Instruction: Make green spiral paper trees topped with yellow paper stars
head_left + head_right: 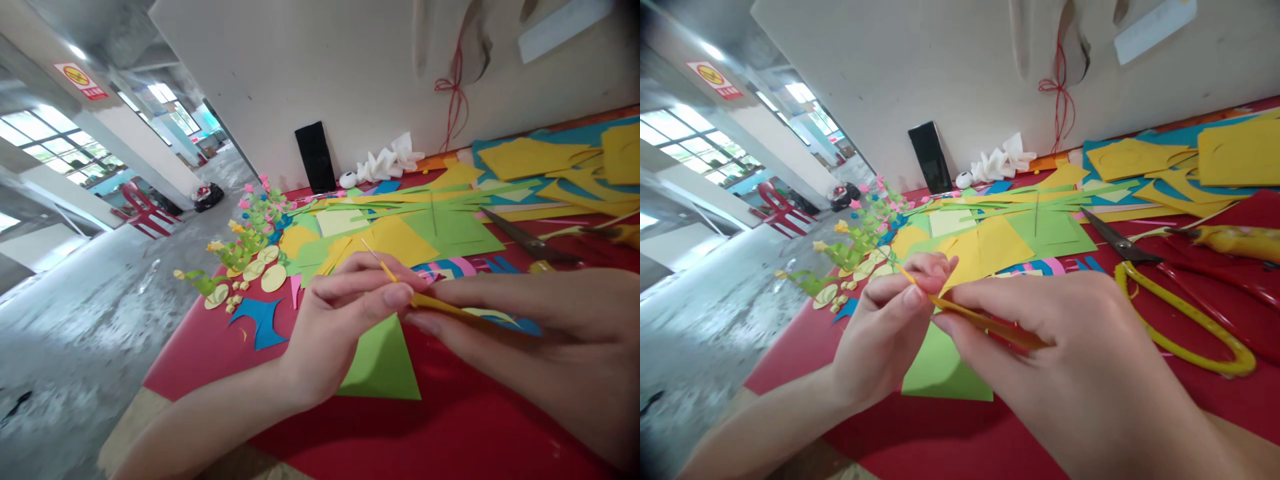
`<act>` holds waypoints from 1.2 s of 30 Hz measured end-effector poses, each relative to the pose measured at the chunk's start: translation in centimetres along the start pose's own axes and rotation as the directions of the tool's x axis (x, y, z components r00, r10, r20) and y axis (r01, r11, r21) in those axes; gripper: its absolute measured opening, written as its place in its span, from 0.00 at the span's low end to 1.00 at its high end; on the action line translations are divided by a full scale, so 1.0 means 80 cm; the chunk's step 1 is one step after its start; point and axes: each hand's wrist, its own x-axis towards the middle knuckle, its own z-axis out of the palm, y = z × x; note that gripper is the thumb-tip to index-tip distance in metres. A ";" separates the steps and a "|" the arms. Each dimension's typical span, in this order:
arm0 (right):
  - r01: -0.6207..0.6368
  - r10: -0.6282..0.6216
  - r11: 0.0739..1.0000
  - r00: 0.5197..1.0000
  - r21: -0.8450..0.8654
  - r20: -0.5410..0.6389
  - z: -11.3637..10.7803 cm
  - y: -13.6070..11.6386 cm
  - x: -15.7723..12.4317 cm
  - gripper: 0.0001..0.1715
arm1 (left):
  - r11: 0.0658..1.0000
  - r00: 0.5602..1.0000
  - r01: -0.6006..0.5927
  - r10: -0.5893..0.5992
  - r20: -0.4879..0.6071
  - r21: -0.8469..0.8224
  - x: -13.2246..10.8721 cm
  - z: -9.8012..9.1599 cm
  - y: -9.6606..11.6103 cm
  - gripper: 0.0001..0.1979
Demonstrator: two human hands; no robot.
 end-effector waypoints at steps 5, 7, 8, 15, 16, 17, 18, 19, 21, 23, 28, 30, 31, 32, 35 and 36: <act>0.106 -0.105 0.991 0.994 -0.079 0.018 -0.001 -0.001 -0.002 0.13 | 1.000 1.000 0.020 -0.020 -0.009 -0.021 -0.001 -0.001 0.001 0.04; 0.154 -0.156 0.985 0.987 -0.074 -0.025 -0.002 -0.003 -0.001 0.11 | 0.999 1.000 0.018 -0.018 -0.001 -0.041 -0.001 -0.001 0.002 0.05; 0.165 -0.169 0.983 0.985 -0.077 -0.046 -0.002 -0.004 -0.001 0.09 | 0.999 1.000 0.017 -0.017 0.002 -0.050 -0.002 -0.001 0.002 0.06; 0.188 -0.199 0.974 0.977 -0.123 -0.080 -0.002 -0.008 -0.002 0.12 | 0.996 0.998 0.064 -0.065 -0.017 -0.054 -0.002 -0.001 0.004 0.06; 0.195 -0.206 0.972 0.976 -0.131 -0.076 -0.002 -0.008 -0.003 0.13 | 0.996 0.996 0.080 -0.082 -0.030 -0.045 -0.002 -0.001 0.004 0.05; 0.204 -0.217 0.968 0.973 -0.145 -0.082 -0.002 -0.008 -0.003 0.14 | 0.995 0.995 0.093 -0.095 -0.042 -0.040 -0.001 0.000 0.004 0.05; 0.216 -0.232 0.963 0.969 -0.161 -0.089 -0.002 -0.007 -0.004 0.14 | 0.994 0.993 0.106 -0.108 -0.054 -0.039 -0.001 0.000 0.005 0.05; 0.224 -0.243 0.959 0.966 -0.172 -0.093 -0.002 -0.007 -0.005 0.13 | 0.992 0.991 0.116 -0.119 -0.060 -0.043 -0.001 0.000 0.005 0.05; 0.218 -0.237 0.960 0.967 -0.175 -0.095 -0.001 -0.007 -0.006 0.11 | 0.990 0.989 0.125 -0.129 -0.074 -0.057 -0.001 0.000 0.005 0.06; 0.205 -0.216 0.968 0.974 -0.148 -0.065 -0.001 -0.006 -0.007 0.11 | 0.991 0.989 0.123 -0.127 -0.072 -0.059 -0.001 0.001 0.005 0.06; 0.217 -0.231 0.965 0.969 -0.148 -0.086 -0.002 -0.008 -0.003 0.14 | 0.992 0.993 0.100 -0.104 -0.062 -0.073 -0.002 0.002 0.004 0.07; 0.190 -0.203 0.969 0.976 -0.160 -0.072 -0.001 -0.008 -0.005 0.15 | 0.991 0.993 0.091 -0.097 -0.066 -0.093 -0.002 0.002 0.003 0.09; 0.169 -0.179 0.971 0.983 -0.166 -0.047 -0.001 -0.008 -0.008 0.16 | 0.991 0.993 0.088 -0.095 -0.066 -0.101 -0.001 0.002 0.003 0.09; 0.145 -0.152 0.973 0.988 -0.178 -0.027 0.001 -0.007 -0.011 0.16 | 0.991 0.994 0.084 -0.091 -0.062 -0.108 -0.001 0.002 0.003 0.09; 0.084 -0.083 0.972 0.996 -0.218 0.013 0.005 -0.005 -0.022 0.15 | 0.991 0.996 0.069 -0.074 -0.044 -0.119 0.000 0.002 0.003 0.09; 0.069 -0.068 0.973 0.998 -0.222 0.015 0.006 -0.005 -0.025 0.14 | 0.991 0.997 0.064 -0.069 -0.038 -0.117 0.000 0.002 0.003 0.09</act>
